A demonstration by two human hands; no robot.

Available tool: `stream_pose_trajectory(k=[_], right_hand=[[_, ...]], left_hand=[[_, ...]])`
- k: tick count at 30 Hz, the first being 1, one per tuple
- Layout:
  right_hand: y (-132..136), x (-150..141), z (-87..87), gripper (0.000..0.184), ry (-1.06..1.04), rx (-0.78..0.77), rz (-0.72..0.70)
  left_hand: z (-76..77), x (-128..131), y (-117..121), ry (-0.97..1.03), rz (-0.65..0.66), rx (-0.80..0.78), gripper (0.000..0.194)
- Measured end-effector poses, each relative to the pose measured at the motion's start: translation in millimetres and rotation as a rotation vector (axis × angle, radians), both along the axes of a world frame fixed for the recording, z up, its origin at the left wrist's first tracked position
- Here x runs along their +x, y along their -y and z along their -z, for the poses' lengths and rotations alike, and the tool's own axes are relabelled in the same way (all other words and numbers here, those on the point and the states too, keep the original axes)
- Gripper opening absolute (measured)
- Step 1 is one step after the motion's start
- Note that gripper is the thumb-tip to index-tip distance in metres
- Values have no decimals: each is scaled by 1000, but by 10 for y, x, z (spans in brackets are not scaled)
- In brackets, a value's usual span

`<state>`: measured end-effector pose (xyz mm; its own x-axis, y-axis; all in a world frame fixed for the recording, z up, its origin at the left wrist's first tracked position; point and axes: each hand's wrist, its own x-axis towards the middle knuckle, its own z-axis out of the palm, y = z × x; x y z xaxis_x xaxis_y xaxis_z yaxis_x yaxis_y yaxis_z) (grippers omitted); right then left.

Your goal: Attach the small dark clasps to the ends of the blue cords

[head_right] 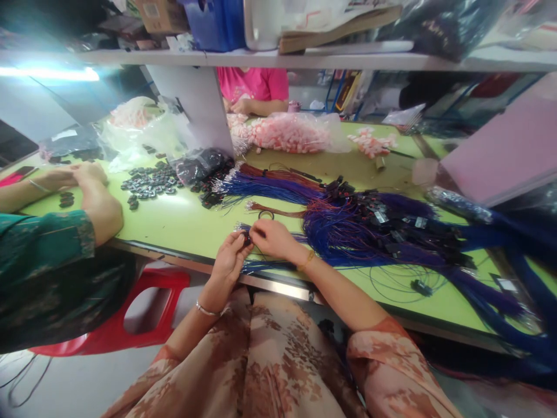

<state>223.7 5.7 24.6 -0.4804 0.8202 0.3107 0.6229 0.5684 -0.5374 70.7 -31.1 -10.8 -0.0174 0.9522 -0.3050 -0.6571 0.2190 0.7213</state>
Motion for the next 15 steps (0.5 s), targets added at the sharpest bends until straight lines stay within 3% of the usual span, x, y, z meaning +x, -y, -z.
stream_pose_trajectory(k=[2, 4, 6, 11, 15], right_hand=[[-225, 156, -63, 21, 28, -31, 127], [-449, 304, -61, 20, 211, -71, 315], [-619, 404, -2, 19, 405, -140, 413], [-773, 442, 170, 21, 511, -192, 411], [-788, 445, 198, 22, 525, -164, 404]], left_hand=[[1, 22, -32, 33, 19, -27, 22], [22, 39, -56, 57, 40, -58, 20], [56, 47, -70, 66, 52, -74, 19], [121, 35, -87, 58, 79, -81, 21], [119, 28, -84, 52, 82, -75, 21]])
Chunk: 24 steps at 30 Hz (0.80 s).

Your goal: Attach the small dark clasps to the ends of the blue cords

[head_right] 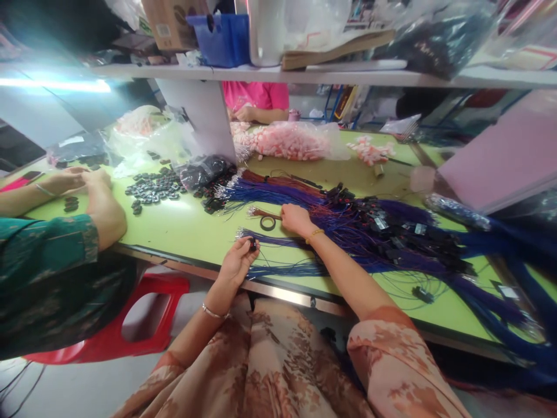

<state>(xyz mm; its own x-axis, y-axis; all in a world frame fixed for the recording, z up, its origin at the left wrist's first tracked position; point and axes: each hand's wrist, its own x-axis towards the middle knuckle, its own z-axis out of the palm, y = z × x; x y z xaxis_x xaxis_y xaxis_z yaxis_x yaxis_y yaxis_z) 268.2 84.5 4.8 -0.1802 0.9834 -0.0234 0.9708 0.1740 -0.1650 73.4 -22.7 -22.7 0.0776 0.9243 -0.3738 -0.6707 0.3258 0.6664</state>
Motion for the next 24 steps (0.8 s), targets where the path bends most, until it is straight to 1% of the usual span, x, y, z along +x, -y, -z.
stream_pose_trajectory(k=[3, 5, 7, 12, 15, 19, 24], right_hand=[[-7, 11, -10, 22, -26, 50, 5], [-3, -13, -30, 21, -93, 80, 7], [15, -81, -68, 17, -183, 118, -22], [143, -361, -211, 13, -466, 198, -258], [268, -453, -266, 11, -562, 233, -369], [455, -412, -241, 8, -626, 232, -435], [647, -322, -119, 6, -656, 208, -469]], left_hand=[[-5, 7, 12, -10, -11, -1, 21], [-5, 15, 18, -16, -15, 2, 21], [-6, 20, 22, -19, -16, 8, 22], [-4, 20, 26, -11, -13, 13, 22], [9, 19, 25, -6, -12, 20, 24], [22, 25, 24, 5, -35, 33, 22], [15, 27, 20, 14, -25, 41, 18]])
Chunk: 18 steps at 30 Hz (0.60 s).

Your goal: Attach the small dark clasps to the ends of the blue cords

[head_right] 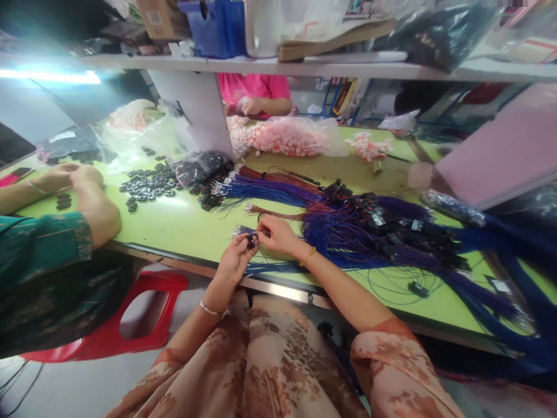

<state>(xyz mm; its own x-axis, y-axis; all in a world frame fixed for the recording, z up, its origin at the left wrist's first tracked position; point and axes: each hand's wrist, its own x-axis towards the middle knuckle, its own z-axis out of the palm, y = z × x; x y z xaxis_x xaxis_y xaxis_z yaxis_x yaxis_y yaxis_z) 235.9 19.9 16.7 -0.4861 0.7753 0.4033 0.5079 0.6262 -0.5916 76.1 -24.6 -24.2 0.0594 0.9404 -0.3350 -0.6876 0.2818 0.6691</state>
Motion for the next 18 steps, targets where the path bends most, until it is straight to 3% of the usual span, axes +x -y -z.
stream_pose_trajectory(k=[18], right_hand=[[88, -15, 141, 9, 31, 20, 61]], left_hand=[[-21, -10, -12, -36, 4, -27, 17]])
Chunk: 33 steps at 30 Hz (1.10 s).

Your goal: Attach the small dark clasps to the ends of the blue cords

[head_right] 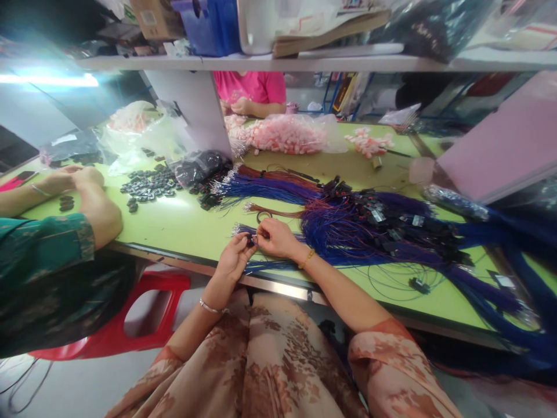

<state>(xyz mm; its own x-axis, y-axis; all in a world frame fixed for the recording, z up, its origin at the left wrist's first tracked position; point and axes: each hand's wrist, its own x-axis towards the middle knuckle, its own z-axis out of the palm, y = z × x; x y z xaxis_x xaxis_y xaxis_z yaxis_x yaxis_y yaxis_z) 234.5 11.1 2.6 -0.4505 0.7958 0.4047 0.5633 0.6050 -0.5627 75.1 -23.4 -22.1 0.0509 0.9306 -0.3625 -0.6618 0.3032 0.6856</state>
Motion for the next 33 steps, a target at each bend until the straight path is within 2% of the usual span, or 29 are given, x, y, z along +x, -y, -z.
stream_pose_trajectory(k=[7, 13, 18, 23, 26, 27, 29, 31, 33], right_hand=[[15, -2, 35, 5, 32, 9, -28], [19, 53, 28, 9, 147, 41, -53], [27, 41, -4, 8, 160, 35, -47], [88, 17, -115, 7, 149, -88, -80], [104, 79, -229, 18, 163, -84, -94], [90, 147, -272, 18, 144, -59, -58], [25, 380, -359, 19, 45, 12, 118], [-74, 727, -422, 25, -72, 125, 439], [-180, 1116, -430, 32, -55, 220, 776]], left_hand=[[5, 71, 30, -134, -15, 2, 27], [-33, 84, 33, -160, -25, -10, 28], [-48, 106, 37, -218, -5, -22, 28], [-10, 122, 34, -208, -18, 1, 28], [22, 137, 51, -198, -25, 51, 28], [30, 137, 63, -200, -24, 66, 29], [36, 115, 89, -217, -24, 95, 31], [21, 39, 93, -272, -21, 144, 31], [-14, -111, 35, -388, -35, 225, 30]])
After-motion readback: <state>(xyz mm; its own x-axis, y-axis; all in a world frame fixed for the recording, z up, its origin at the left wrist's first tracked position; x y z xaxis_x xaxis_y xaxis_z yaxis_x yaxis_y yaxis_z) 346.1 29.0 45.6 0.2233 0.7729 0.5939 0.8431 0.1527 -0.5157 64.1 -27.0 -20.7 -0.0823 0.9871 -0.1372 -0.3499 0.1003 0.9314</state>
